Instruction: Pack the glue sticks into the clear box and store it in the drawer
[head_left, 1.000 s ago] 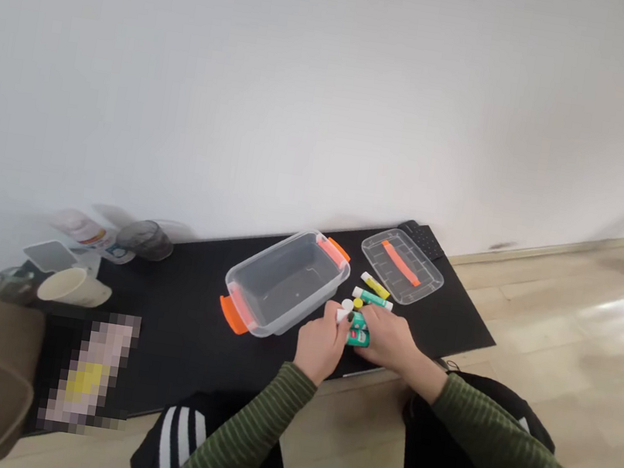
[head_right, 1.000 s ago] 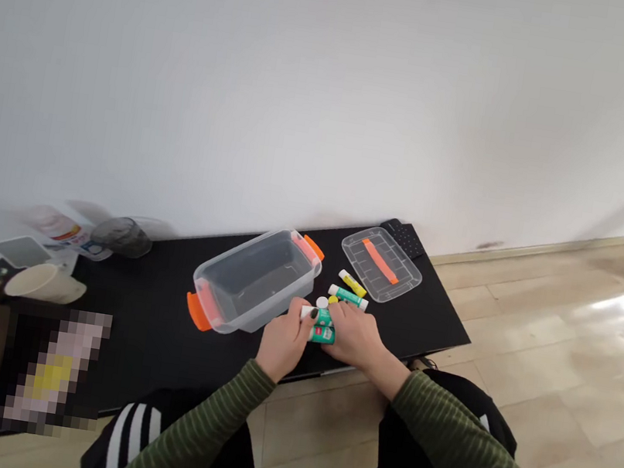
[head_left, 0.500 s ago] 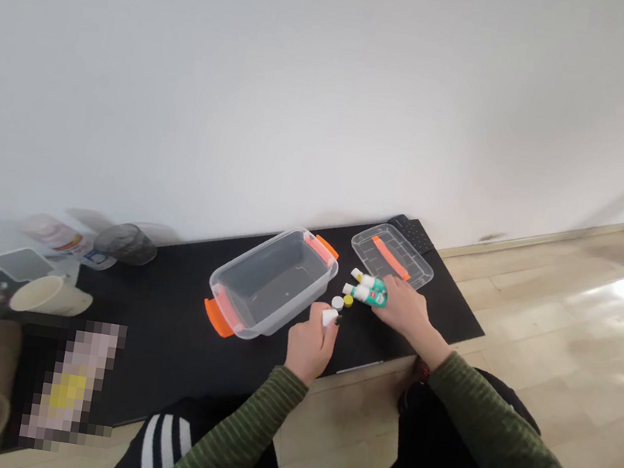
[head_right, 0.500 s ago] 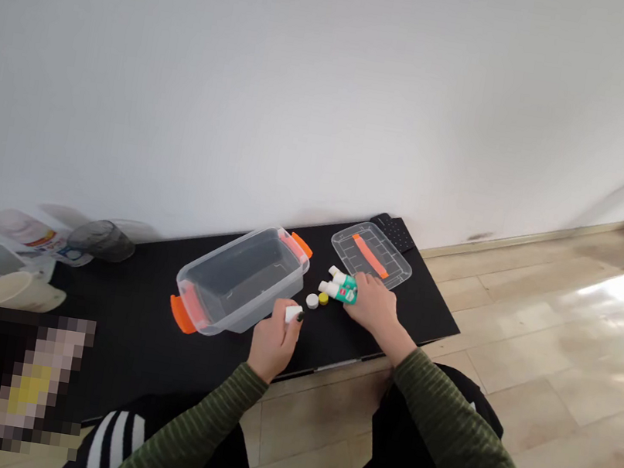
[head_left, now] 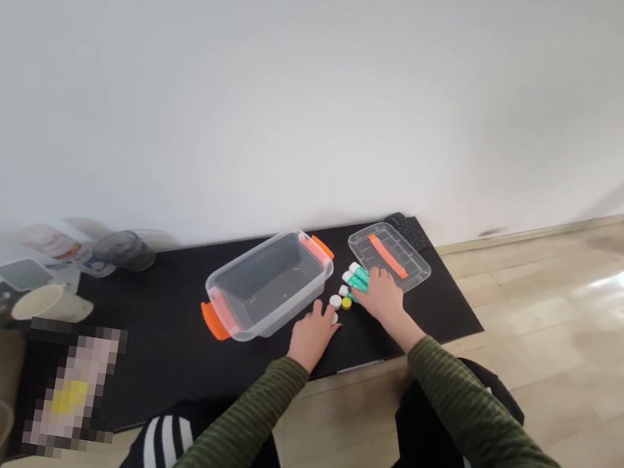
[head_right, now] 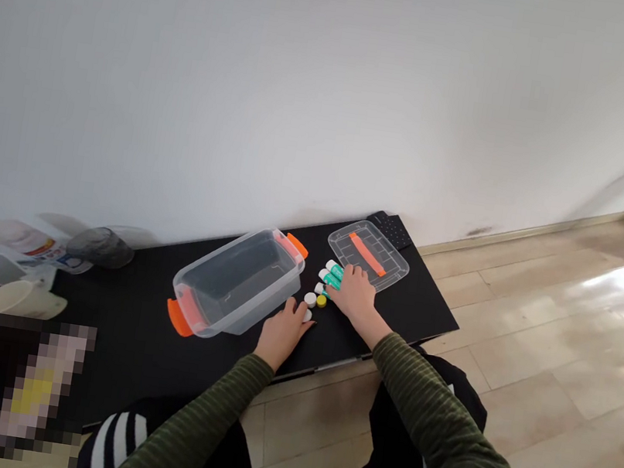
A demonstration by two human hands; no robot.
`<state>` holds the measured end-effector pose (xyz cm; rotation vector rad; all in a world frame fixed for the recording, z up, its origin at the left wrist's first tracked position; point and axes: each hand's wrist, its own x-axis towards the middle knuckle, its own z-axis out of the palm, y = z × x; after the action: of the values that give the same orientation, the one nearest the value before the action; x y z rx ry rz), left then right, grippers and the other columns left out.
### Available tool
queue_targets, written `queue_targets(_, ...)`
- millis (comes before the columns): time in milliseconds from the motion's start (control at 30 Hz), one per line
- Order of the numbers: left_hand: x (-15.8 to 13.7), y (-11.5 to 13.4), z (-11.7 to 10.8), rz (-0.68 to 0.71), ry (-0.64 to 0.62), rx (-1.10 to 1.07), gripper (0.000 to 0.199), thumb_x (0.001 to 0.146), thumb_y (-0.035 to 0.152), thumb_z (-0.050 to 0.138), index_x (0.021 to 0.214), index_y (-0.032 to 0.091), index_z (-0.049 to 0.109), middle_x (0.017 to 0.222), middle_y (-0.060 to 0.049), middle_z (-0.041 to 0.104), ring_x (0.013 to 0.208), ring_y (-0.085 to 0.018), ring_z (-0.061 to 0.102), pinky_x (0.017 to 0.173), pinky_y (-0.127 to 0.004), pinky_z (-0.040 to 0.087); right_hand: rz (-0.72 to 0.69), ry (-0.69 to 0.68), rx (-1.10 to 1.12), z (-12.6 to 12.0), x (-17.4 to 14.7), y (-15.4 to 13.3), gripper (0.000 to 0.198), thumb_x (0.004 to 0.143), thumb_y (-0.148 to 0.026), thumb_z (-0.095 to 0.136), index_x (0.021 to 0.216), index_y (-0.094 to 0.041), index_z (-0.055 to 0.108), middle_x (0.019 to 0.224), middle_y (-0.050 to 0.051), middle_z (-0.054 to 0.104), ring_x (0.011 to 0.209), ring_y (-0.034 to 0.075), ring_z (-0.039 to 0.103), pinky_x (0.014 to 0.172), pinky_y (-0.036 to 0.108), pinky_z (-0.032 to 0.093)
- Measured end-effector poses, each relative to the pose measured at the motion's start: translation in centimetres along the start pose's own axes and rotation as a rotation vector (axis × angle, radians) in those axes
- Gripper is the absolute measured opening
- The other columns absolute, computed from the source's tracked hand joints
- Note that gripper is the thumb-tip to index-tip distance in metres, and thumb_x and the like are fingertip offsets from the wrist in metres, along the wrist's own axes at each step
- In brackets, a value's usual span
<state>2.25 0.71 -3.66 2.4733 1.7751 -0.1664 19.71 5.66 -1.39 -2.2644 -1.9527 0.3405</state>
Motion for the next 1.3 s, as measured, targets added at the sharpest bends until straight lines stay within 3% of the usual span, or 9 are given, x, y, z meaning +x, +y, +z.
queue_targets(300, 0.4, -0.3, 0.2, -0.048, 0.112, -0.069, 0.034, 0.089, 0.043, 0.059, 0.11, 0.017, 0.049, 0.116, -0.009, 0.05, 0.098, -0.02, 0.062, 0.065, -0.025, 0.052, -0.126, 0.061, -0.098, 1.3, -1.3, 0.6, 0.06, 0.088, -0.054, 0.053, 0.131, -0.013, 0.044, 0.127, 0.018, 0.052, 0.118, 0.031, 0.042, 0.084, 0.039, 0.047)
queue_targets(567, -0.4, -0.6, -0.1, -0.065, 0.099, -0.11, 0.049, 0.088, 0.038, 0.062, 0.129, 0.021, 0.042, 0.124, -0.011, 0.048, 0.106, -0.023, 0.059, 0.07, -0.027, 0.053, -0.195, 0.037, -0.1, 2.7, -2.6, 1.1, 0.07, 0.091, -0.057, 0.045, 0.144, -0.013, 0.036, 0.145, 0.019, 0.043, 0.127, 0.033, 0.037, 0.097, 0.045, 0.04)
queue_targets(767, -0.8, -0.6, -0.7, -0.057, 0.084, -0.169, 0.053, 0.086, 0.03, 0.064, 0.133, 0.021, 0.04, 0.131, -0.011, 0.048, 0.117, -0.024, 0.055, 0.08, -0.028, 0.053, -0.373, 0.093, -0.017, 0.8, -3.3, 0.7, 0.05, 0.093, -0.042, 0.048, 0.137, -0.017, 0.049, 0.143, 0.015, 0.048, 0.132, 0.031, 0.036, 0.105, 0.044, 0.035)
queue_targets(900, -2.9, -0.7, -3.0, -0.085, 0.111, -0.211, 0.053, 0.086, 0.034, 0.062, 0.134, 0.021, 0.043, 0.131, -0.012, 0.05, 0.106, -0.024, 0.061, 0.071, -0.028, 0.051, -0.593, 0.049, 0.046, -1.4, -5.1, 0.2, 0.032, 0.095, -0.031, 0.045, 0.118, -0.019, 0.063, 0.12, 0.013, 0.062, 0.116, 0.027, 0.052, 0.096, 0.04, 0.043)
queue_targets(1033, -6.3, -1.7, -6.6, 0.076, 0.137, -0.622, 0.024, 0.092, 0.041, 0.049, 0.095, 0.021, 0.063, 0.091, -0.004, 0.065, 0.073, -0.015, 0.061, 0.066, -0.027, 0.046, -0.815, -0.097, 0.142, -4.6, -8.0, 0.3, 0.026, 0.095, -0.037, 0.049, 0.09, -0.021, 0.068, 0.085, 0.007, 0.067, 0.083, 0.02, 0.061, 0.071, 0.03, 0.047)
queue_targets(1100, -7.8, -2.2, -8.2, 0.225, 0.187, -0.907, 0.04, 0.093, 0.05, 0.043, 0.075, 0.021, 0.063, 0.071, -0.004, 0.063, 0.063, -0.015, 0.057, 0.062, -0.028, 0.044, -1.022, -0.106, 0.315, -6.2, -9.5, 0.3, 0.037, 0.098, -0.044, 0.042, 0.08, -0.022, 0.066, 0.074, 0.004, 0.065, 0.072, 0.016, 0.059, 0.065, 0.027, 0.044)
queue_targets(1167, -8.8, -2.3, -9.3, 0.27, 0.372, -1.136, 0.062, 0.092, 0.065, 0.028, 0.062, 0.022, 0.061, 0.058, -0.006, 0.059, 0.056, -0.016, 0.054, 0.058, -0.031, 0.042, -1.186, 0.006, 0.537, -7.4, -10.7, 0.2, 0.053, 0.099, -0.055, 0.03, 0.074, -0.021, 0.063, 0.069, 0.005, 0.064, 0.066, 0.016, 0.057, 0.063, 0.028, 0.043)
queue_targets(1233, -8.9, -1.9, -9.6, 0.195, 0.502, -1.263, 0.079, 0.084, 0.079, 0.011, 0.048, 0.023, 0.054, 0.046, -0.006, 0.05, 0.048, -0.016, 0.047, 0.053, -0.032, 0.037, -1.151, 0.179, 0.721, -7.6, -11.2, 0.0, 0.07, 0.095, -0.068, 0.016, 0.064, -0.021, 0.058, 0.063, 0.006, 0.06, 0.06, 0.016, 0.053, 0.061, 0.031, 0.041)
queue_targets(1300, -7.9, -1.4, -9.1, 0.065, 0.374, -1.349, 0.084, 0.077, 0.085, -0.002, 0.036, 0.024, 0.04, 0.038, -0.006, 0.038, 0.042, -0.015, 0.038, 0.047, -0.031, 0.03, -0.895, 0.218, 0.777, -6.9, -10.7, -0.1, 0.08, 0.091, -0.073, 0.002, 0.053, -0.022, 0.05, 0.052, 0.005, 0.052, 0.052, 0.016, 0.047, 0.057, 0.031, 0.039)
